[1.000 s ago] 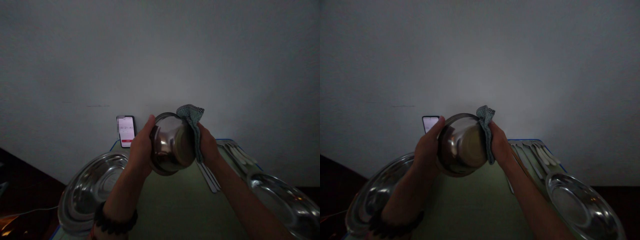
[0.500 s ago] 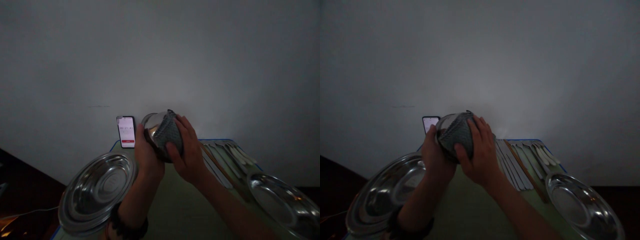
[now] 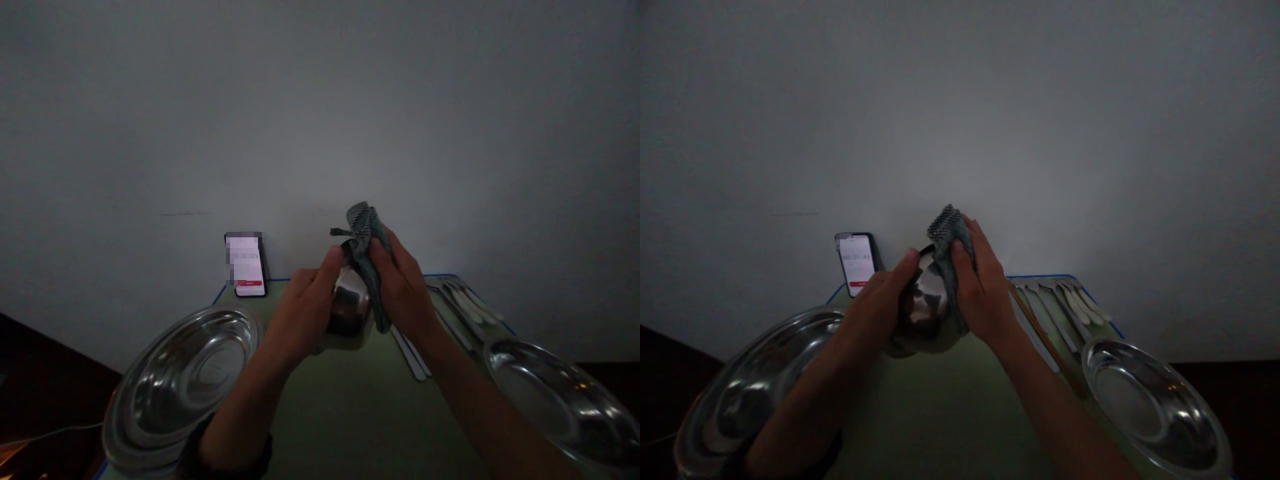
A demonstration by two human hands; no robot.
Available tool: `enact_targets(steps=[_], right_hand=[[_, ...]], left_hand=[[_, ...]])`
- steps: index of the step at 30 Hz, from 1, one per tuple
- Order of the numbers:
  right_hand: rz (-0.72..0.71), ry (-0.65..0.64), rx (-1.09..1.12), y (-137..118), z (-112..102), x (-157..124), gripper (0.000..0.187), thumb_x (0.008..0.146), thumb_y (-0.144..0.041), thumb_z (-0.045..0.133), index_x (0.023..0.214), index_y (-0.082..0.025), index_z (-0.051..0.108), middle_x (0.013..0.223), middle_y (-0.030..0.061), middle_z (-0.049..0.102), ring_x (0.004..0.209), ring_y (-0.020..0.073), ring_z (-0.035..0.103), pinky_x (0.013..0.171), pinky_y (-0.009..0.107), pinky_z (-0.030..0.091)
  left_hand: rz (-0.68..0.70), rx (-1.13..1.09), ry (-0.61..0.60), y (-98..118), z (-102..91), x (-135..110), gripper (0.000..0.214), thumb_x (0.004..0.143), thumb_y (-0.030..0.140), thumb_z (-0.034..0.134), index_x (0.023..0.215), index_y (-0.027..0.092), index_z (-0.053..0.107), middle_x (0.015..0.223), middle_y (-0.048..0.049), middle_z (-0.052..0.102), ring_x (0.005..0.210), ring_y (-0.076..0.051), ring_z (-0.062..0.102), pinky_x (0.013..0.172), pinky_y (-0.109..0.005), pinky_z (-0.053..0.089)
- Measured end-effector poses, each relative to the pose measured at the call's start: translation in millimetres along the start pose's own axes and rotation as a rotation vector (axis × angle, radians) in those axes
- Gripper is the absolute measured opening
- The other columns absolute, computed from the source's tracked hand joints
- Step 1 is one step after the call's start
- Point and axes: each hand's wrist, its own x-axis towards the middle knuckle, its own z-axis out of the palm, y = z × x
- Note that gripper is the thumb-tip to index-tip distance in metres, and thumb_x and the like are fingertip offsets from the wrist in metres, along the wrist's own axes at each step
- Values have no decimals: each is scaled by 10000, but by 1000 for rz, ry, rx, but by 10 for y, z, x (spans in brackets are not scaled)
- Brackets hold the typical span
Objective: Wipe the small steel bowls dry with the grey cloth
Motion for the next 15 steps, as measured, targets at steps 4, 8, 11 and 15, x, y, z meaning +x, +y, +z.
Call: enact_targets(steps=[4,8,11,15], right_hand=[[-132,168,-85,-103,-107,41,364,932,-352,371,1265,-264,490,1377,60,474,1293,235,408,1083,498,312],[-140,-119,-27,-167,-130,14,346,904,-411,439,1187,-248,552,1244,56,573,1187,225,498,999,419,409],[29,-325,107,-111,-109,16,335,886,-468,453,982,-207,638,921,28,673,864,177,614,747,314,507],[211,-228,341,8,-92,52,323,840,-509,510,843,-226,667,762,-18,673,753,149,629,689,269,503]], left_hand=[[-52,92,-68,-9,-92,-10,545,812,508,507,368,191,508,340,11,445,306,-86,355,329,-210,226],[-19,28,-173,-21,-171,-56,487,793,490,550,420,179,583,379,-2,511,315,-72,394,323,-183,242],[-47,-36,-203,-48,-264,-62,442,752,467,619,432,163,589,391,-1,512,320,-59,403,315,-165,248],[-35,-269,-36,-32,-369,-16,396,743,404,647,435,160,597,355,6,498,282,-60,407,287,-162,260]])
